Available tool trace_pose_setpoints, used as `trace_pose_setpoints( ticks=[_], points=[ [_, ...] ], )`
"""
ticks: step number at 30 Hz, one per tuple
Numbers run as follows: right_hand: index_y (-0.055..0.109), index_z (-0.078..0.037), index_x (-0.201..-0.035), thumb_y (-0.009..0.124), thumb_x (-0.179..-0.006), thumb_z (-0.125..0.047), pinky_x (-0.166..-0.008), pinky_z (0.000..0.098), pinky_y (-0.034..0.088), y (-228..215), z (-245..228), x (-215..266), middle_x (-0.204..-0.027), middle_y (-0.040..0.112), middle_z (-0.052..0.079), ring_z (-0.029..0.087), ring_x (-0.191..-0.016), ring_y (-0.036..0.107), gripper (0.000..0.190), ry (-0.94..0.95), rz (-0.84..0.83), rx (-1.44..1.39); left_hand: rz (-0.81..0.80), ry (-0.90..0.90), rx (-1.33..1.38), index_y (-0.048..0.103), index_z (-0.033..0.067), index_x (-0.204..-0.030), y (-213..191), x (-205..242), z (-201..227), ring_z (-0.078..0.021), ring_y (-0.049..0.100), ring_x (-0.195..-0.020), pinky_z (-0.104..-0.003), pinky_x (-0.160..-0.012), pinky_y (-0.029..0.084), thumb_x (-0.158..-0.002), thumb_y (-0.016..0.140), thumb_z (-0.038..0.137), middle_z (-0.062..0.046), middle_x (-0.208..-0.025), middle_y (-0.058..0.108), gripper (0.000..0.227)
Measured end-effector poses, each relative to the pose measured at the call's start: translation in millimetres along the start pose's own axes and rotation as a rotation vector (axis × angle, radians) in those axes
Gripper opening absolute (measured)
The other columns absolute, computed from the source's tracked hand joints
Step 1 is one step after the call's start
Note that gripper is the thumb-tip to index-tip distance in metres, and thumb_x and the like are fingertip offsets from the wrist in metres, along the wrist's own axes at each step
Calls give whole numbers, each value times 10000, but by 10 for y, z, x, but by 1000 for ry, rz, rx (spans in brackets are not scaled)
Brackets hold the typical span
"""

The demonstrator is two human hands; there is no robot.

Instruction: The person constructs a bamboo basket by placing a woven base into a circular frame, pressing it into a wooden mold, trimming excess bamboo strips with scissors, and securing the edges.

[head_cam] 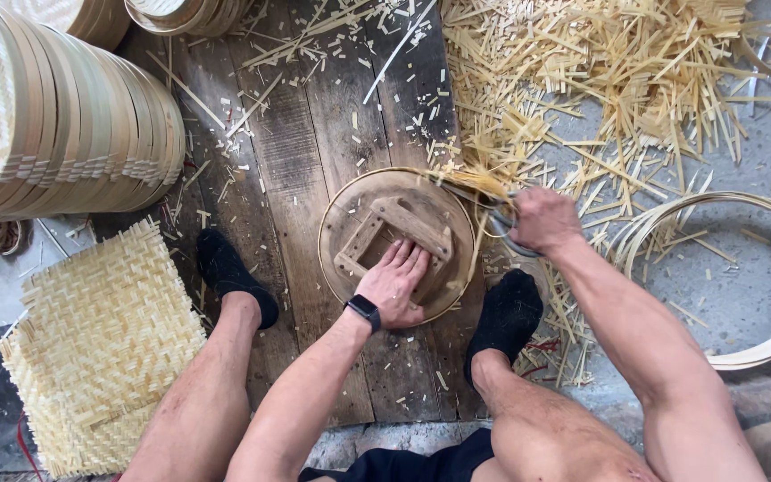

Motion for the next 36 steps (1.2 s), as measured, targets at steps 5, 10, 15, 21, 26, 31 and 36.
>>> trace_pose_setpoints(
  ticks=[5, 10, 15, 21, 26, 31, 36],
  points=[
    [621, -43, -1172, 542, -1011, -553, -629, 364, 567, -319, 128, 211, -910, 641, 140, 231, -745, 626, 540, 58, 86, -10, -14, 35, -6, 321, -91, -1492, -51, 49, 5, -376, 260, -1522, -454, -1266, 144, -647, 745, 415, -265, -1577, 363, 1073],
    [525, -7, -1234, 625, -834, -421, -614, 376, 594, -501, -230, -77, -940, 606, 189, 255, -716, 645, 584, 83, -25, -58, -38, 58, -24, 295, -89, -1506, -6, 53, -3, -376, 257, -1517, -465, -1261, 134, -649, 765, 402, -268, -1580, 352, 1095],
    [597, -52, -1019, 509, -965, -184, -630, 341, 593, -235, -267, -274, -809, 621, 123, 222, -677, 656, 168, -21, 33, -130, -160, 152, -155, 285, -48, -1542, 51, 158, -57, -349, 256, -1529, -454, -1275, 130, -653, 776, 389, -239, -1603, 341, 1106],
    [626, -111, -853, 537, -1025, -280, -503, 354, 550, -266, 124, -45, -729, 620, 74, 197, -578, 597, 257, 74, -112, -71, -282, 174, -200, 265, -19, -1552, 111, 176, -116, -309, 234, -1540, -425, -1277, 112, -650, 774, 385, -213, -1628, 293, 1112],
    [606, 47, -1141, 749, -894, -634, -792, 417, 521, -194, 796, 81, -1021, 594, 172, 280, -919, 592, 739, 612, -43, -308, -16, 201, 14, 493, -23, -1400, -11, 141, -126, -340, 408, -1413, -450, -1196, 261, -702, 760, 429, -252, -1464, 491, 874],
    [488, 71, -1341, 884, -751, -422, -1033, 480, 418, 47, 904, 290, -1248, 486, 254, 367, -1171, 496, 865, 692, -25, -291, 57, -183, 358, 775, 153, -966, -228, -168, -441, -186, 703, -794, -359, -727, 590, -949, 632, 375, -59, -883, 757, 265],
    [721, -41, -1116, 727, -914, -227, -858, 366, 618, -33, -33, 457, -1021, 742, 105, 193, -919, 720, 275, 441, -55, -968, 559, -272, 111, 785, 121, -1048, -661, -793, -934, -267, 641, -837, -429, -756, 541, -903, 729, 335, -100, -907, 731, 264]
  ],
)
Point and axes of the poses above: each hand's wrist, its own x-axis away from the middle knuckle, its own y-axis out of the palm, z = x × y, the point moved 5 cm from there along -x, towards the middle knuckle
